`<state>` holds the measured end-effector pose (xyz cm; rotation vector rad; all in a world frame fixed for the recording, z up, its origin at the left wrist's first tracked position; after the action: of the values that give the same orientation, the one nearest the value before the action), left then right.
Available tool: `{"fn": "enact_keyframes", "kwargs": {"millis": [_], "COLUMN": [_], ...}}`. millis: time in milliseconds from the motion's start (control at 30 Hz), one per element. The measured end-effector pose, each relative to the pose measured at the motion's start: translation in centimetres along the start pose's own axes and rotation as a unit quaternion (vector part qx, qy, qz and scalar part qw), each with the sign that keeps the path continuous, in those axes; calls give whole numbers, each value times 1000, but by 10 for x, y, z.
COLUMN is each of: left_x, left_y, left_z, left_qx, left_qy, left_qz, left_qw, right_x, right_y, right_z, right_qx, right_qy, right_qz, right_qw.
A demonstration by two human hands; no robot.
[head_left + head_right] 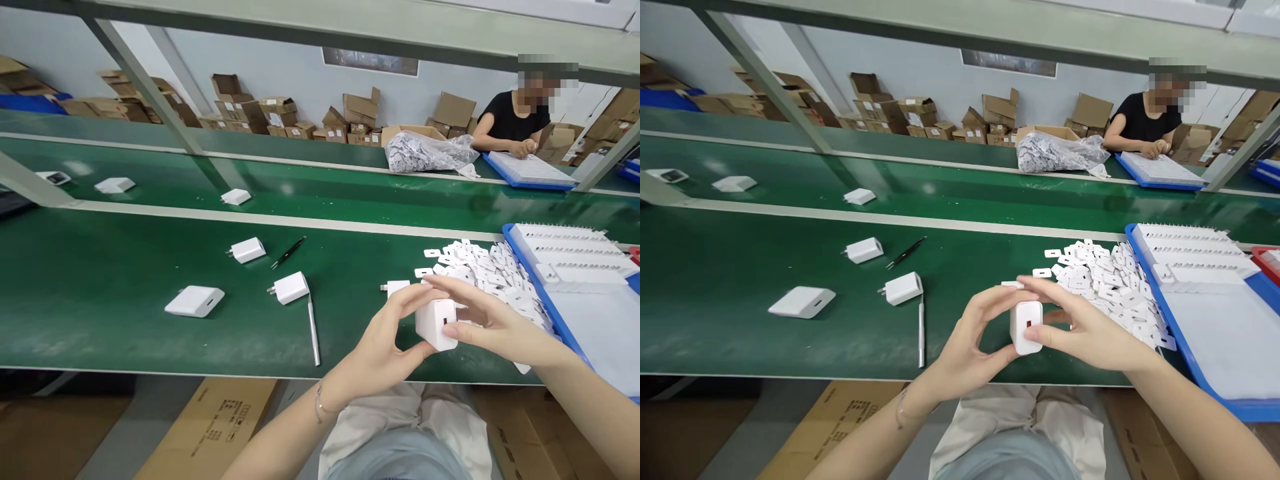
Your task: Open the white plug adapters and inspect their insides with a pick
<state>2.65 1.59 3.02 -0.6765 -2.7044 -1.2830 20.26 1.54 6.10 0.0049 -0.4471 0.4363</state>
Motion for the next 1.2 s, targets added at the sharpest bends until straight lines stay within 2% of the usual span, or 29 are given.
{"fn": "enact_keyframes", "kwargs": {"millis": [67,167,233,300,367,433,533,633,733,800,933,1033,1133,1200], "left_x": [1,1,-7,-20,-29,-32,-28,-22,-20,-21,-26,-28,-27,-32], "left_y": [0,-3,-5,-6,-5,-3,0,2,3,5,5,3,0,0], "left_z": [0,4,11,19,24,27,27,23,19,16,16,23,35,41], "left_qx": [-17,16,79,142,176,182,150,116,99,94,108,151,218,264], "left_qy": [41,79,3,-103,-165,-172,-139,-105,-116,-121,-126,-144,-210,-285], "left_qz": [1,-63,-99,-129,-177,-221,-211,-187,-184,-185,-192,-198,-216,-205], "left_qw": [999,995,992,976,954,943,956,970,971,971,967,958,928,898], "right_x": [-1,2,1,-3,-6,-7,-6,-4,-4,-6,-11,-7,3,9], "right_y": [4,7,7,6,4,1,-4,-10,-14,-14,-11,-8,-6,-6], "right_z": [-9,-17,-18,-17,-16,-17,-18,-14,-9,-9,-15,-19,-23,-28], "right_qx": [-7,26,65,111,141,147,156,209,274,289,274,245,183,133], "right_qy": [68,131,146,138,114,87,63,-3,-99,-127,-104,-69,-47,-35], "right_qz": [26,-70,-136,-179,-207,-218,-185,-163,-204,-237,-278,-282,-222,-167], "right_qw": [997,989,978,968,961,961,968,964,935,919,915,925,957,976]}}
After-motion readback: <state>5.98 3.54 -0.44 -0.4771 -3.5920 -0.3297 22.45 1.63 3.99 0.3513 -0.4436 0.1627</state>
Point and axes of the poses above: each hand's wrist, its own y-axis towards the middle knuckle, its own x-axis out of the back of the hand, z = x × y, the point moved 4 cm from there along y, towards the middle knuckle, and after that the axes turned 10 degrees about -x, right-handed, at the moved point
